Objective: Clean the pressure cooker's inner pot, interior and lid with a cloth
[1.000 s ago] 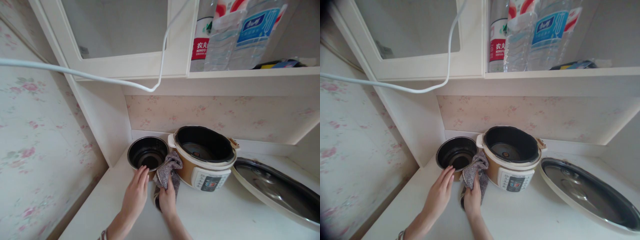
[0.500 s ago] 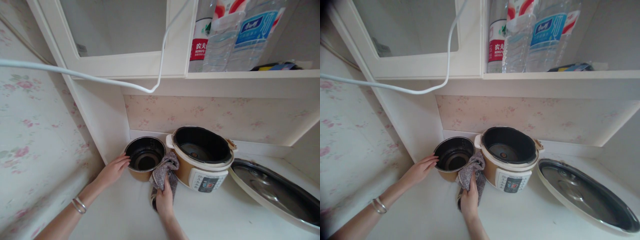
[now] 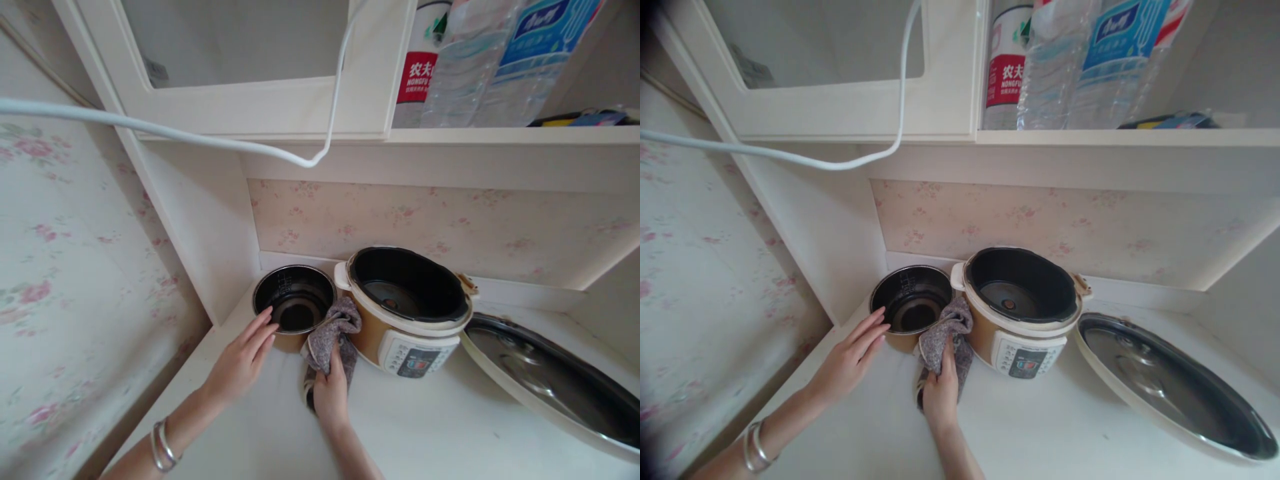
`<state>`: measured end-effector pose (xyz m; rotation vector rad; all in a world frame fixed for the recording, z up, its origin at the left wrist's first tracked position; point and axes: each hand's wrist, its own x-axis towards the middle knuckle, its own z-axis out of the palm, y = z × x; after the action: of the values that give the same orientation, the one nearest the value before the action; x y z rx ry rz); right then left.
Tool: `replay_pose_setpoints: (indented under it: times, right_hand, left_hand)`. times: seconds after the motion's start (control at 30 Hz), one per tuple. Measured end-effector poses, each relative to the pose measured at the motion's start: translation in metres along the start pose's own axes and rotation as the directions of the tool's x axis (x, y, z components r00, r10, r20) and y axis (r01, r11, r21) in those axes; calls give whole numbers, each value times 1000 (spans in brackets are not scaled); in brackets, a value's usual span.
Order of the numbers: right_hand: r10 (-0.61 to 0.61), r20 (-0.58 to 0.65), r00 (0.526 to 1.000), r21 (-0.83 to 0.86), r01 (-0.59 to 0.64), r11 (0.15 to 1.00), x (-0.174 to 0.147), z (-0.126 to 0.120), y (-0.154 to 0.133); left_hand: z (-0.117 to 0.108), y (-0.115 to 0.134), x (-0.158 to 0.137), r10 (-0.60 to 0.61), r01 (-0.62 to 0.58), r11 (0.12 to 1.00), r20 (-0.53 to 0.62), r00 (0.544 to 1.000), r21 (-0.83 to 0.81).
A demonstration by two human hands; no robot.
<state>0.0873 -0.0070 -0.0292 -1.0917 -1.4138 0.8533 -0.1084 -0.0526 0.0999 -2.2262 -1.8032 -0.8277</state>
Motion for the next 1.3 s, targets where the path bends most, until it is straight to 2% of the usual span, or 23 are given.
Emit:
replay_pose_setpoints:
  times: [0.17, 0.27, 0.37, 0.5, 0.6, 0.7, 0.8, 0.87, 0.97, 1.03, 1.17, 1.23, 1.3]
  right_hand:
    - [2, -28, 1000, -14, -2, 1000, -1, 1, 2]
    - [9, -27, 1000, -23, -9, 1000, 0, 2, 1]
    - [7, -26, 1000, -36, -8, 999, 1, 2, -1]
    - [10, -19, 1000, -42, -11, 999, 1, 3, -1]
    - [19, -20, 1000, -43, -20, 999, 0, 3, 0]
    - [17, -18, 1000, -38, -18, 999, 0, 2, -1]
    - [5, -23, 1000, -30, -6, 1000, 1, 1, -1]
    - [6, -28, 1000, -31, -7, 999, 1, 1, 0]
    - [8, -17, 1000, -36, -8, 999, 1, 2, 3]
    - [5, -18, 1000, -33, -6, 999, 1, 2, 3]
    - [15, -22, 1000, -15, -15, 1000, 1, 2, -1]
    - [24, -20, 1000, -12, -24, 1000, 2, 1, -3]
    - [26, -28, 999, -9, -27, 1000, 1, 1, -4]
  left_hand:
    - [-11, -68, 23, 41, -47, 996, 80, 996, 80]
    - [-5, -83, 32, 55, -60, 996, 90, 994, 60]
    - [4, -68, 31, 30, -32, 998, 24, 999, 58]
    - [11, -17, 21, -67, 70, 996, -52, 996, 56]
    - [9, 9, 13, -68, 68, 998, -61, 996, -6]
    - [1, -2, 14, 2, -3, 1000, -55, 998, -16]
    - [-5, -41, 27, 50, -49, 996, -9, 999, 79]
    - [-7, -67, 37, 57, -65, 990, 67, 996, 124]
    - [-3, -83, 46, 57, -73, 987, 115, 992, 142]
    - [2, -74, 45, 43, -56, 986, 86, 995, 154]
    - [9, -29, 32, -3, -2, 975, 23, 1000, 221]
    - [7, -9, 26, -8, 6, 973, 6, 1000, 230]
    - [2, 0, 24, 7, -7, 981, -2, 1000, 192]
